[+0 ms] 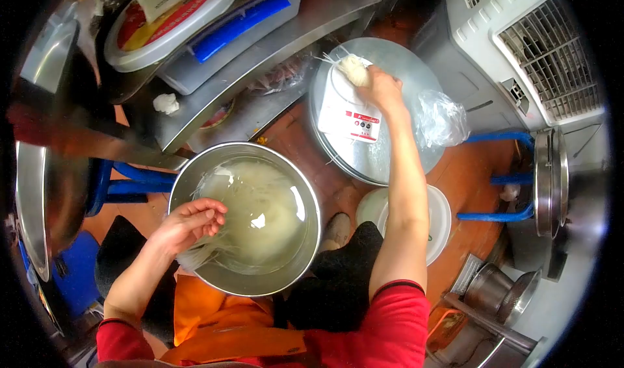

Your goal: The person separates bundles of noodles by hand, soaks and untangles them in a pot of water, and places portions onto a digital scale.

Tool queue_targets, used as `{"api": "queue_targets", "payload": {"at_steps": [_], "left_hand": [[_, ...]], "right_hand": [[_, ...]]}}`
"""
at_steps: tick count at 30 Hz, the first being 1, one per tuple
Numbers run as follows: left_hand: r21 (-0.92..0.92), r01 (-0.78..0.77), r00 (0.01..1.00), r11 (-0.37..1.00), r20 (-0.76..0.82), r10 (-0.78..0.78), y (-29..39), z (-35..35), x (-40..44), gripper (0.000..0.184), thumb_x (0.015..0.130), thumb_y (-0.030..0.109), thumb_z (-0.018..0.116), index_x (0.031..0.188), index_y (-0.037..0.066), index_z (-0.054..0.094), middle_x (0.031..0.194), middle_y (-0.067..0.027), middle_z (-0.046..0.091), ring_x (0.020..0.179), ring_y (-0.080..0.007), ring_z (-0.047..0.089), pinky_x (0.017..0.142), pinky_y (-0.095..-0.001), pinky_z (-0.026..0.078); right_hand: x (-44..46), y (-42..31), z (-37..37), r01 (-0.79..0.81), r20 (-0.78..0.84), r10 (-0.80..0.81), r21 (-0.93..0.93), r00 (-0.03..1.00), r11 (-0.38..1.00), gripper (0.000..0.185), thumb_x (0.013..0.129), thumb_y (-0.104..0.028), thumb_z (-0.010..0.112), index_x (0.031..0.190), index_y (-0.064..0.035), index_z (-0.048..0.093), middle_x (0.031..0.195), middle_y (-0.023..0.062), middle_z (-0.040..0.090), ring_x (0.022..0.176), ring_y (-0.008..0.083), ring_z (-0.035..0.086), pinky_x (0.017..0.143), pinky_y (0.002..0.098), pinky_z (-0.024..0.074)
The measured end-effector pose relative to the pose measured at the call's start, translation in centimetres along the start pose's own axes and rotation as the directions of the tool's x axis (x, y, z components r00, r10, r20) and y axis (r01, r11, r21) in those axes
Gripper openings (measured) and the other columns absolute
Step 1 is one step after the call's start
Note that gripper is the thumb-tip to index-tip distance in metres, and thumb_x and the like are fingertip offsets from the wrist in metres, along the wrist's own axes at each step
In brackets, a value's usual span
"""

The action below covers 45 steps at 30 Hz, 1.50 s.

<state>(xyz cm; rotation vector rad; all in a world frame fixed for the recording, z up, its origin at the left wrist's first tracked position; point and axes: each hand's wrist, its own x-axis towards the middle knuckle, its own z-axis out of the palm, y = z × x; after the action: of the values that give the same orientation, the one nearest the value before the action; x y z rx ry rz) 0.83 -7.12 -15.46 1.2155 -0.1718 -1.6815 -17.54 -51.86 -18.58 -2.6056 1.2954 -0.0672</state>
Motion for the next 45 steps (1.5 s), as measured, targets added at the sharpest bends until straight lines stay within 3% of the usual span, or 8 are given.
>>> {"api": "queue_targets", "payload": {"at_steps": [11, 15, 21, 27, 31, 33, 39, 45], "left_hand": [[0.604, -0.589, 0.801, 0.537, 0.348, 0.487, 2.5, 3.7, -0.7, 0.102, 0.074, 0.033, 0.076, 0.148, 0.006, 0.01, 0.152, -0.0183, 0.019, 0.14, -0.0299, 0.019, 0.115, -0.0404, 0.019], [0.66, -0.573, 0.813, 0.485, 0.387, 0.434, 1.6, 6.7, -2.8, 0.097, 0.076, 0.029, 0.077, 0.147, 0.004, 0.015, 0.137, -0.0183, 0.041, 0.125, -0.0265, 0.044, 0.104, -0.0353, 0.036], [0.532, -0.217, 0.963, 0.818, 0.252, 0.092, -2.0, 4.2, -3.9, 0.03, 0.092, 0.024, 0.058, 0.116, 0.006, 0.058, 0.086, 0.0039, 0.058, 0.07, -0.0054, 0.049, 0.061, -0.0205, 0.041], [0.841, -0.379, 0.915, 0.385, 0.277, 0.295, 0.1, 3.6, -7.1, 0.024, 0.094, 0.025, 0.056, 0.092, 0.004, 0.066, 0.07, 0.0021, 0.057, 0.065, -0.0067, 0.05, 0.063, -0.0215, 0.042], [0.803, -0.486, 0.858, 0.344, 0.364, 0.363, 3.2, 3.5, -5.7, 0.02, 0.091, 0.021, 0.059, 0.097, 0.004, 0.067, 0.078, 0.0006, 0.064, 0.07, -0.0071, 0.055, 0.064, -0.0233, 0.046], [0.722, -0.485, 0.864, 0.494, 0.305, 0.401, 1.7, 2.9, -4.0, 0.021, 0.091, 0.024, 0.059, 0.097, 0.005, 0.068, 0.08, 0.001, 0.065, 0.072, -0.0079, 0.055, 0.067, -0.0243, 0.046], [0.872, -0.489, 0.814, -0.004, 0.458, 0.357, 2.5, 7.3, -6.0, 0.019, 0.088, 0.023, 0.06, 0.098, 0.008, 0.068, 0.082, -0.0118, 0.066, 0.075, -0.0169, 0.061, 0.071, -0.0307, 0.047], [0.293, -0.493, 0.81, 0.819, 0.499, 0.309, 2.6, 4.2, -1.9, 0.026, 0.083, 0.015, 0.066, 0.106, 0.002, 0.065, 0.095, -0.0061, 0.068, 0.087, -0.0131, 0.063, 0.078, -0.0264, 0.051]], "right_hand": [[-16.3, -16.1, -10.9, 0.007, 0.222, -0.554, 0.925, 0.802, 0.38, 0.046, 0.08, -0.027, 0.071, 0.112, 0.0022, 0.054, 0.096, 0.0078, 0.063, 0.086, 0.0127, 0.061, 0.074, 0.0258, 0.0489], [-23.2, -20.4, -8.8, -0.206, 0.32, -0.572, 0.944, 0.755, 0.257, 0.044, 0.081, -0.023, 0.07, 0.114, 0.0023, 0.053, 0.098, 0.0083, 0.063, 0.089, 0.0123, 0.06, 0.078, 0.0255, 0.0481], [-27.5, -17.7, -6.4, 0.029, 0.23, -0.35, 0.799, 0.908, 0.6, 0.053, 0.078, -0.025, 0.072, 0.118, 0.0031, 0.052, 0.101, 0.014, 0.063, 0.092, 0.0198, 0.061, 0.081, 0.0291, 0.0472], [-30.1, -17.8, -3.2, 0.485, 0.218, -0.522, 0.202, 0.825, 0.851, 0.053, 0.072, -0.019, 0.071, 0.12, -0.0016, 0.055, 0.108, 0.0201, 0.063, 0.098, 0.0328, 0.062, 0.084, 0.0378, 0.0486], [-30.6, -19.0, -6.6, 0.481, 0.219, -0.779, 0.679, 0.587, 0.554, 0.055, 0.069, -0.016, 0.074, 0.119, -0.0033, 0.056, 0.106, 0.0161, 0.064, 0.094, 0.0268, 0.064, 0.083, 0.0346, 0.0499], [-30.3, -19.3, -8.9, 0.151, 0.215, -0.568, 0.836, 0.794, 0.528, 0.063, 0.071, -0.019, 0.075, 0.125, -0.0017, 0.049, 0.103, 0.015, 0.064, 0.091, 0.0187, 0.062, 0.081, 0.03, 0.0498], [-29.1, -17.7, -5.3, 0.548, 0.207, -0.592, 0.234, 0.779, 0.803, 0.05, 0.07, -0.014, 0.071, 0.115, -0.0035, 0.053, 0.096, 0.0209, 0.064, 0.09, 0.0362, 0.062, 0.079, 0.039, 0.0495], [-28.6, -17.4, -8.8, -0.034, 0.285, -0.644, 0.927, 0.71, 0.373, 0.058, 0.071, -0.016, 0.075, 0.124, -0.008, 0.052, 0.105, 0.0095, 0.062, 0.093, 0.0168, 0.061, 0.08, 0.0309, 0.049]]}}
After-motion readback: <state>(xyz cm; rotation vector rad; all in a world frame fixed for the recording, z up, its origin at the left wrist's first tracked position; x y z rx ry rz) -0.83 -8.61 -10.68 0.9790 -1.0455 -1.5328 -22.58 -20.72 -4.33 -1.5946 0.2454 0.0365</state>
